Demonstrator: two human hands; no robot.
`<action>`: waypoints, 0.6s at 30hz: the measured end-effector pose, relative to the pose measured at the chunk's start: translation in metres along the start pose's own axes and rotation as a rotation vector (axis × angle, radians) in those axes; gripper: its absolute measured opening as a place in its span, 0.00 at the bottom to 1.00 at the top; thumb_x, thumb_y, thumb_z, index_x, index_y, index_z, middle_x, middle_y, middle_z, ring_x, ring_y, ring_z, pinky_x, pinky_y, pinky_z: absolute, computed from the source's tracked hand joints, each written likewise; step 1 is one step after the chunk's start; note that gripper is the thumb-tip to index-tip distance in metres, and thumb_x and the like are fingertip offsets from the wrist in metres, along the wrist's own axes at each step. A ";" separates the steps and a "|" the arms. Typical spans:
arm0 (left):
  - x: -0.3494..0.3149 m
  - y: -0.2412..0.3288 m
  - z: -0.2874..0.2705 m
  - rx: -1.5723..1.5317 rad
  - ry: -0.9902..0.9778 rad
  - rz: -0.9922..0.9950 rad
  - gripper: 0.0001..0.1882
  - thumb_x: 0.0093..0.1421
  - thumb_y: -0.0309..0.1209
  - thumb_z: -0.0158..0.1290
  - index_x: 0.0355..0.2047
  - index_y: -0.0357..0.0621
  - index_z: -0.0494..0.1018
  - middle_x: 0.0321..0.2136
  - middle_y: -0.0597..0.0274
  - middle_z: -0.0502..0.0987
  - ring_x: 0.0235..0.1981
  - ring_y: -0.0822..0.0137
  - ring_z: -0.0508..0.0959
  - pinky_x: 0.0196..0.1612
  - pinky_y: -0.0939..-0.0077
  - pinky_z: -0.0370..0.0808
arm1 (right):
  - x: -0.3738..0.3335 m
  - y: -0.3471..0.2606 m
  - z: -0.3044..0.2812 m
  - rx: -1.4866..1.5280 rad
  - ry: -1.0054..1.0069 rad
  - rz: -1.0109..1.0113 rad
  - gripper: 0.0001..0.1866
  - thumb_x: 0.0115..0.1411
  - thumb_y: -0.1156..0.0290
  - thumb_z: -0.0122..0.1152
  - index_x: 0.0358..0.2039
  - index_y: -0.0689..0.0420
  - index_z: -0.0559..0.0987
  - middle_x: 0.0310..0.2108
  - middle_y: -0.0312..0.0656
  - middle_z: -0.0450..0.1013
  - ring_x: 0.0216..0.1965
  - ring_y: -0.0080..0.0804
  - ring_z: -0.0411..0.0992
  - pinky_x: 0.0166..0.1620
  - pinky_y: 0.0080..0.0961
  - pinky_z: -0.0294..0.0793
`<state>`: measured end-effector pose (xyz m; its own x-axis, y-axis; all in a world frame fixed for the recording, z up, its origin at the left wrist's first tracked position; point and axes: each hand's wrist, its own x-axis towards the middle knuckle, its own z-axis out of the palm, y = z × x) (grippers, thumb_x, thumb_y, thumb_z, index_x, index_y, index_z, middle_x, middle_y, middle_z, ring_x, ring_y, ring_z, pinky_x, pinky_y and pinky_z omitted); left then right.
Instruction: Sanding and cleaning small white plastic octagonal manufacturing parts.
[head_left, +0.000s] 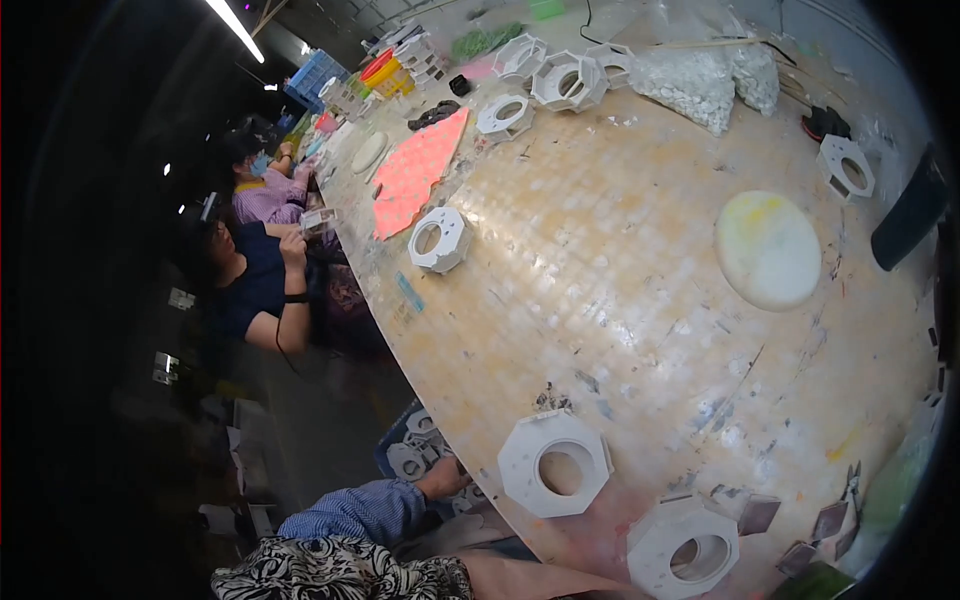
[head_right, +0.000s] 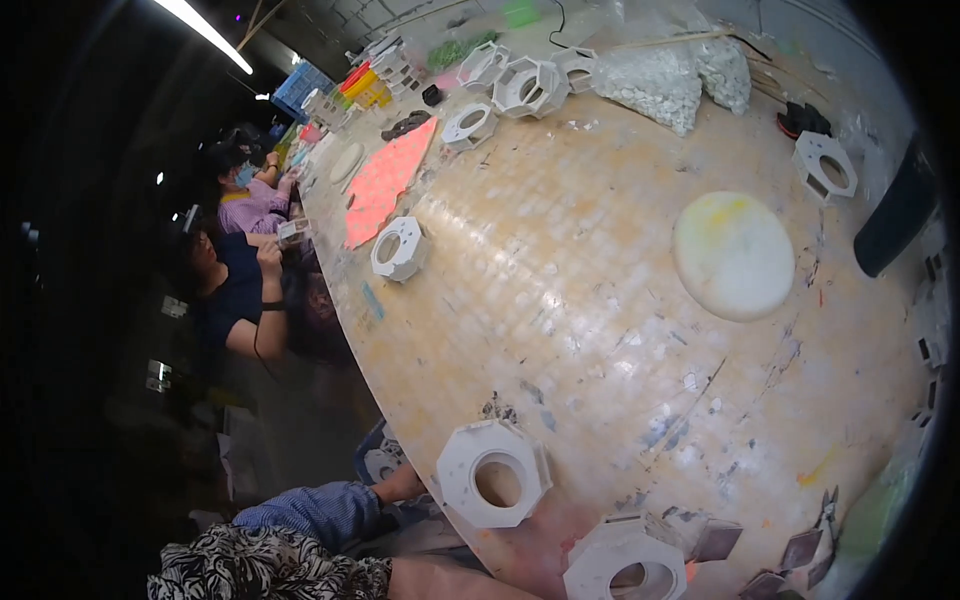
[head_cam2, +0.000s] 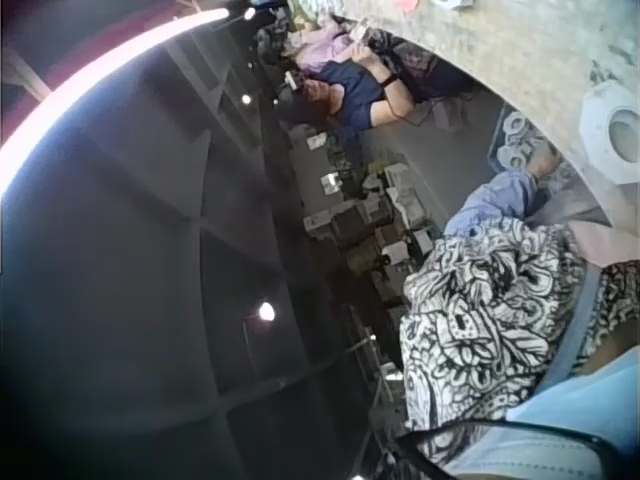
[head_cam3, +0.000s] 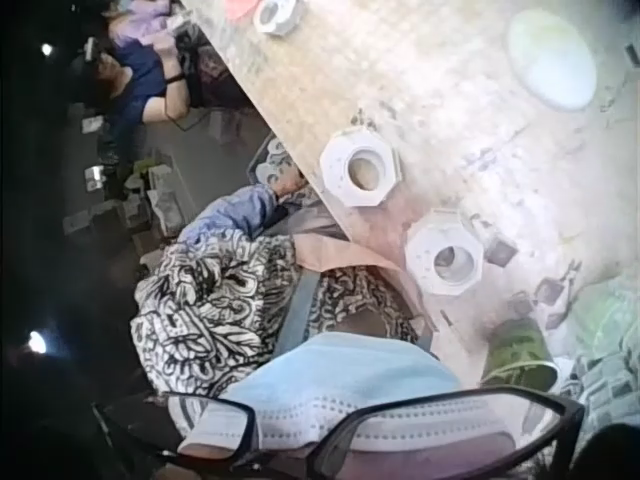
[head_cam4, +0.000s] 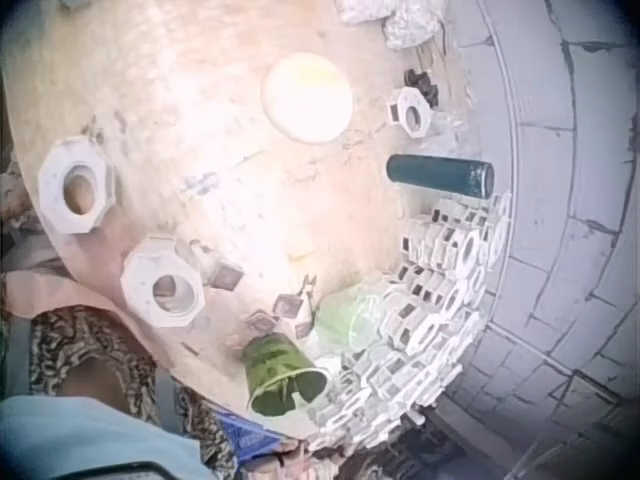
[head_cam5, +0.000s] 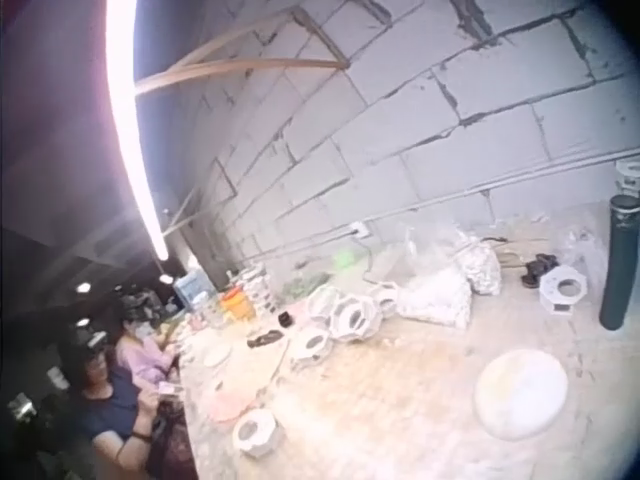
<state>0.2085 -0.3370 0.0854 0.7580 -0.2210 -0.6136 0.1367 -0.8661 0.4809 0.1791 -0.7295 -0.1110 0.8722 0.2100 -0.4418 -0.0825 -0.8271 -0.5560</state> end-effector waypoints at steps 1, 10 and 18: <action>0.001 0.007 0.006 -0.031 -0.119 -0.153 0.22 0.54 0.37 0.58 0.48 0.42 0.74 0.40 0.46 0.79 0.42 0.49 0.79 0.46 0.63 0.74 | -0.009 0.008 -0.009 -0.034 -0.014 0.017 0.08 0.55 0.70 0.54 0.25 0.57 0.81 0.31 0.53 0.78 0.37 0.48 0.78 0.40 0.41 0.76; 0.025 -0.112 0.172 0.075 -0.171 0.047 0.22 0.44 0.42 0.62 0.36 0.40 0.79 0.34 0.46 0.81 0.36 0.51 0.81 0.39 0.58 0.76 | 0.036 -0.060 -0.118 -0.254 -0.055 -0.246 0.08 0.55 0.70 0.54 0.25 0.57 0.81 0.31 0.53 0.78 0.37 0.48 0.78 0.40 0.41 0.76; 0.000 0.022 0.094 0.257 -0.526 -0.245 0.25 0.48 0.43 0.59 0.41 0.36 0.77 0.38 0.46 0.81 0.41 0.52 0.81 0.43 0.61 0.75 | 0.074 -0.113 -0.136 -0.293 -0.065 -0.362 0.08 0.55 0.70 0.54 0.25 0.57 0.81 0.32 0.53 0.78 0.37 0.48 0.78 0.40 0.41 0.76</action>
<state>0.1516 -0.3982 0.0369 0.3004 -0.1372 -0.9439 0.0595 -0.9850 0.1621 0.3186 -0.6914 0.0155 0.7870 0.5368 -0.3040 0.3693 -0.8047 -0.4648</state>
